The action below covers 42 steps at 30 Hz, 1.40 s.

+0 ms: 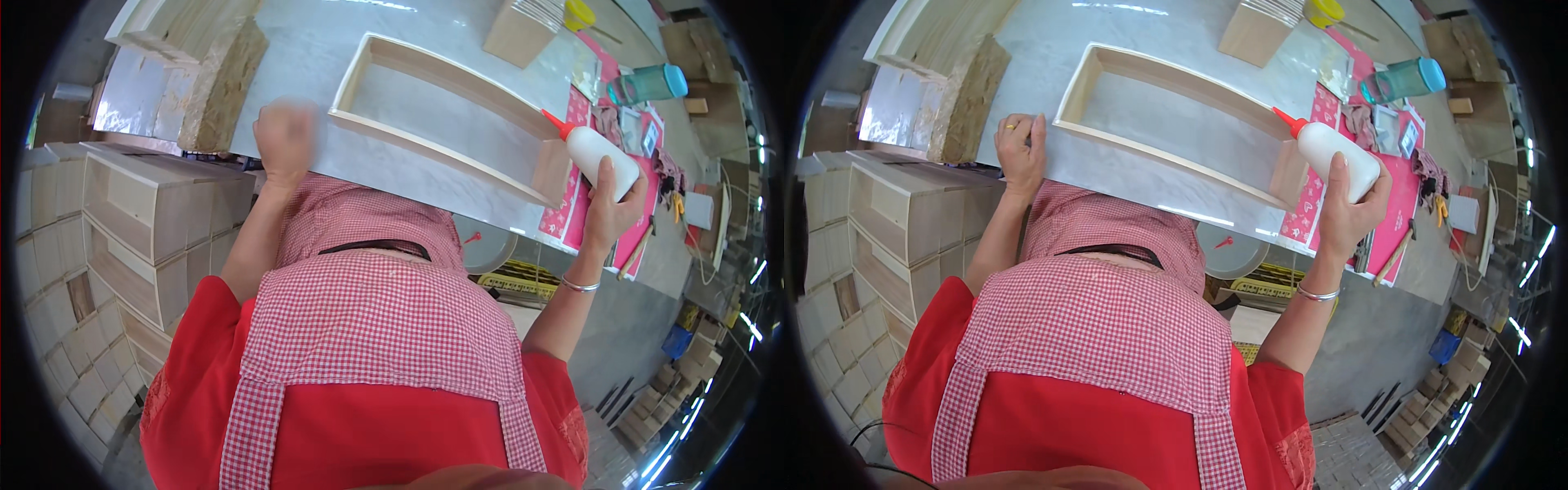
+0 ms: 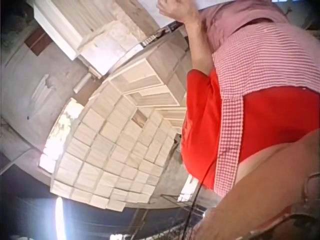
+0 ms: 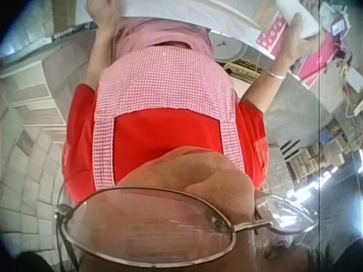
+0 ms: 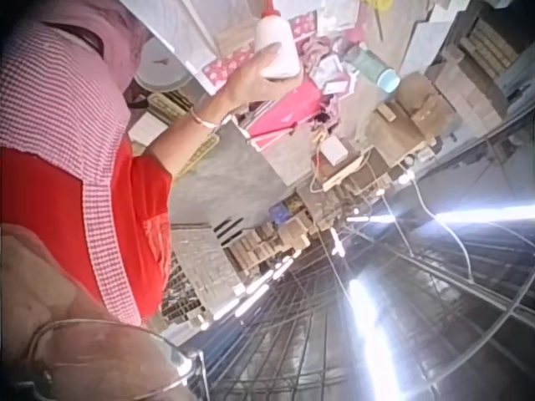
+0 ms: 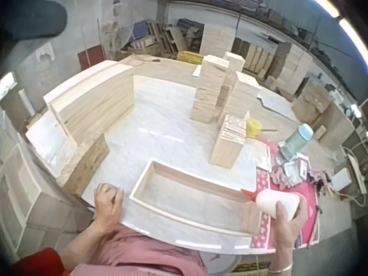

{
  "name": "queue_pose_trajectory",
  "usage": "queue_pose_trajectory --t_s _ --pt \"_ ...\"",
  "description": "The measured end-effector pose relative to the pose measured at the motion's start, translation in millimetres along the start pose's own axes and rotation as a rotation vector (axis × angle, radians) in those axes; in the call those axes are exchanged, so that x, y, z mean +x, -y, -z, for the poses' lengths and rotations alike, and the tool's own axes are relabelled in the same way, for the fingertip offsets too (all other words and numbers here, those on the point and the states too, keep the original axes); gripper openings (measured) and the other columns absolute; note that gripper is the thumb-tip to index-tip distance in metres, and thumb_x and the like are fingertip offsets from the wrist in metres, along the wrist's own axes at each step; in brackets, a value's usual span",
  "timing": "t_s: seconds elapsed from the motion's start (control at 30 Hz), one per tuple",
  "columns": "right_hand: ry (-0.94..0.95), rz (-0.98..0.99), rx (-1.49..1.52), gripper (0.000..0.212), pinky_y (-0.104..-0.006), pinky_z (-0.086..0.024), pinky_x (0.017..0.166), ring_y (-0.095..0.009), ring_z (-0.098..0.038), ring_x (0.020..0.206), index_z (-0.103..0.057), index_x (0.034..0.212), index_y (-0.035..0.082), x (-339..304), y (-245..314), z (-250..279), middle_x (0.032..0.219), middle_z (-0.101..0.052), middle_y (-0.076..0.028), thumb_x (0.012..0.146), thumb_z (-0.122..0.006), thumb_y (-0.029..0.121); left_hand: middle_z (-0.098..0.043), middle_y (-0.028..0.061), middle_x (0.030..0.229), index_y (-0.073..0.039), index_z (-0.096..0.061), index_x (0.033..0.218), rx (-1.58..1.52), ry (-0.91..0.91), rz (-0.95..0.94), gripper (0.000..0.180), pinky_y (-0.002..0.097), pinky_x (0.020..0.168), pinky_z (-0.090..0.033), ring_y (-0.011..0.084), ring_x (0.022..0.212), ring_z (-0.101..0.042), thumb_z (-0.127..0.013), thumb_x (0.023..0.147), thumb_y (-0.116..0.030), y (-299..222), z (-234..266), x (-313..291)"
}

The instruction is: Assemble wooden boxes by applying glue to the edges and securing them with a pneumatic nail gun.

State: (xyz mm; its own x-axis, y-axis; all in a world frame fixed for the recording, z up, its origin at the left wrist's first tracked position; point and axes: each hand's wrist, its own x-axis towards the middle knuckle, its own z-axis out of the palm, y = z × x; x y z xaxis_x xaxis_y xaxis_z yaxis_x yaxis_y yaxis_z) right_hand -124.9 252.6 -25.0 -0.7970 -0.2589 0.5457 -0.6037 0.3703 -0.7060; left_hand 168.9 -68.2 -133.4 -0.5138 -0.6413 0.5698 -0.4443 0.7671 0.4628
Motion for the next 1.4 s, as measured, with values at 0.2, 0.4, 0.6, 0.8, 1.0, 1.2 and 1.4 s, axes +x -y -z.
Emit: queue_pose_trajectory --t_s 0.2,0.4,0.6,0.8,1.0,1.2,1.4 --pt "-0.054 -0.040 -0.031 0.032 -0.0202 -0.041 0.049 -0.006 -0.050 0.057 -0.058 0.103 0.002 -1 -14 25 0.085 -0.062 -0.005 0.086 -0.076 0.022 -0.060 0.0059 0.084 -0.005 -0.060 0.076 0.002 -0.006 -0.013 0.024 0.0391 0.075 -0.039 0.0265 0.085 -0.055 -0.065 0.091 -0.022 3 -1 -3" --pt "-0.111 -0.109 -0.006 0.033 -0.0198 -0.042 0.050 -0.006 -0.053 0.061 -0.058 0.103 0.002 -2 -19 37 0.086 -0.062 -0.004 0.086 -0.076 0.024 -0.060 0.0055 0.083 -0.005 -0.060 0.076 0.031 -0.009 -0.008 0.025 0.0389 0.074 -0.039 0.0262 0.085 -0.055 -0.064 0.092 -0.023 5 -3 -2" --pt "-0.109 -0.101 -0.022 0.033 -0.0197 -0.043 0.051 -0.007 -0.054 0.065 -0.059 0.104 0.002 -4 -18 46 0.087 -0.062 -0.004 0.087 -0.075 0.025 -0.060 0.0056 0.082 -0.004 -0.061 0.075 0.022 -0.023 -0.009 0.025 0.0391 0.075 -0.039 0.0263 0.085 -0.055 -0.064 0.092 -0.023 5 -4 -3" --pt "-0.082 -0.114 -0.061 0.034 -0.0200 -0.043 0.051 -0.007 -0.055 0.066 -0.058 0.105 0.002 -15 -11 59 0.088 -0.062 -0.004 0.087 -0.075 0.025 -0.060 0.0059 0.082 -0.004 -0.061 0.075 0.034 -0.019 0.001 0.028 0.0394 0.076 -0.040 0.0267 0.085 -0.056 -0.063 0.093 -0.024 5 -4 -3" --pt "-0.043 -0.092 -0.171 0.033 -0.0198 -0.042 0.050 -0.007 -0.054 0.064 -0.059 0.107 0.002 -31 -5 80 0.088 -0.062 -0.003 0.087 -0.075 0.024 -0.061 0.0061 0.082 -0.004 -0.061 0.075 0.034 -0.020 -0.002 0.029 0.0398 0.076 -0.040 0.0269 0.084 -0.056 -0.063 0.094 -0.026 7 -6 -4" --pt "-0.003 -0.139 -0.104 0.036 -0.0197 -0.039 0.048 -0.006 -0.051 0.060 -0.059 0.113 0.003 -49 11 95 0.087 -0.061 -0.003 0.086 -0.074 0.022 -0.062 0.0076 0.083 -0.002 -0.064 0.081 0.045 -0.016 -0.022 0.026 0.0395 0.075 -0.041 0.0278 0.084 -0.056 -0.061 0.095 -0.023 8 -5 -4" --pt "0.066 -0.197 -0.091 0.037 -0.0211 -0.039 0.048 -0.008 -0.051 0.059 -0.059 0.113 0.001 -55 31 104 0.087 -0.061 -0.005 0.087 -0.073 0.023 -0.061 0.0088 0.087 -0.004 -0.061 0.077 0.008 -0.039 -0.007 0.024 0.0413 0.077 -0.041 0.0288 0.086 -0.056 -0.066 0.091 -0.023 14 -6 -4"
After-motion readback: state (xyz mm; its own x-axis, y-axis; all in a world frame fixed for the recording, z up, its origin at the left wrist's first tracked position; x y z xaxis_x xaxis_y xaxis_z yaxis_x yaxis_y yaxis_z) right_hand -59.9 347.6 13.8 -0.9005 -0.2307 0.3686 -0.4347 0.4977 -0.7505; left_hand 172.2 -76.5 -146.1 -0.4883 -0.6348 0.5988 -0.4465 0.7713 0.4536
